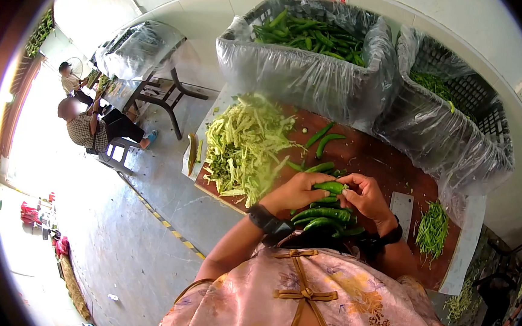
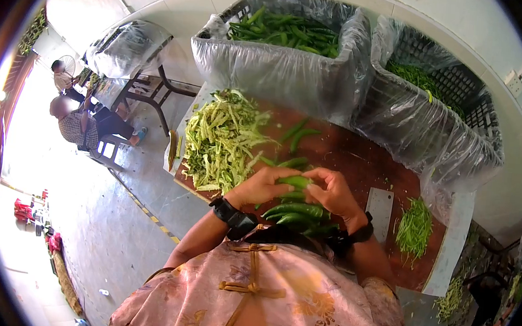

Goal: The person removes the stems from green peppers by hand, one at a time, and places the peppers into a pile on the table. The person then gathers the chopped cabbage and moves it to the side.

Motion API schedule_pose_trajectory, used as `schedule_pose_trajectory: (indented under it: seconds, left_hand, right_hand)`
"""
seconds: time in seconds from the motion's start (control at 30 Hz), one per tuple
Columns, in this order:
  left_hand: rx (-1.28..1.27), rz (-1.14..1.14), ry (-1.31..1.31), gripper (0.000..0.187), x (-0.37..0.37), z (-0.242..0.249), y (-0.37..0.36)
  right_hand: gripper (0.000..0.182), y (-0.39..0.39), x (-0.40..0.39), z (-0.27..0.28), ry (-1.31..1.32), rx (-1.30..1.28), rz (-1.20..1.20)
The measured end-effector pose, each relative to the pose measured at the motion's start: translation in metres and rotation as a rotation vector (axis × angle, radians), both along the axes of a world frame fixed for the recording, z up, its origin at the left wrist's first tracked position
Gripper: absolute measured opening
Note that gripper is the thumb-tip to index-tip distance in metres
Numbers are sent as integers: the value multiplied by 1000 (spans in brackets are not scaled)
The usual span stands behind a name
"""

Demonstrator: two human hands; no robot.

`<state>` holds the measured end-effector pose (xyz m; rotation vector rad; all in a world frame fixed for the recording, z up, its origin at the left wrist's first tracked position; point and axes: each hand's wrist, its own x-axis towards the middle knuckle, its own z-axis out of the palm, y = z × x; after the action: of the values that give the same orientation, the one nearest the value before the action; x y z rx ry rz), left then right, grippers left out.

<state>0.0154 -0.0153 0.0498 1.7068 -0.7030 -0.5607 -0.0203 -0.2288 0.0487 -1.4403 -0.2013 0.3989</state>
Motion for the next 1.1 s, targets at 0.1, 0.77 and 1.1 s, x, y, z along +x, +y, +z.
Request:
schedule_pose_trajectory:
  seconds: [0.1,0.77,1.1]
  left_hand:
    - [-4,-36,16,36,1,0,0]
    - [-7,-164,456,33,-3,4,2]
    - [8,-191,350,34,-4,6,0]
  right_hand:
    - [21,-2,0,2,11,-8,18]
    - [26,5,-10,25,-365,-387,20]
    - [16,1,-6,-16,-154,-18,-70]
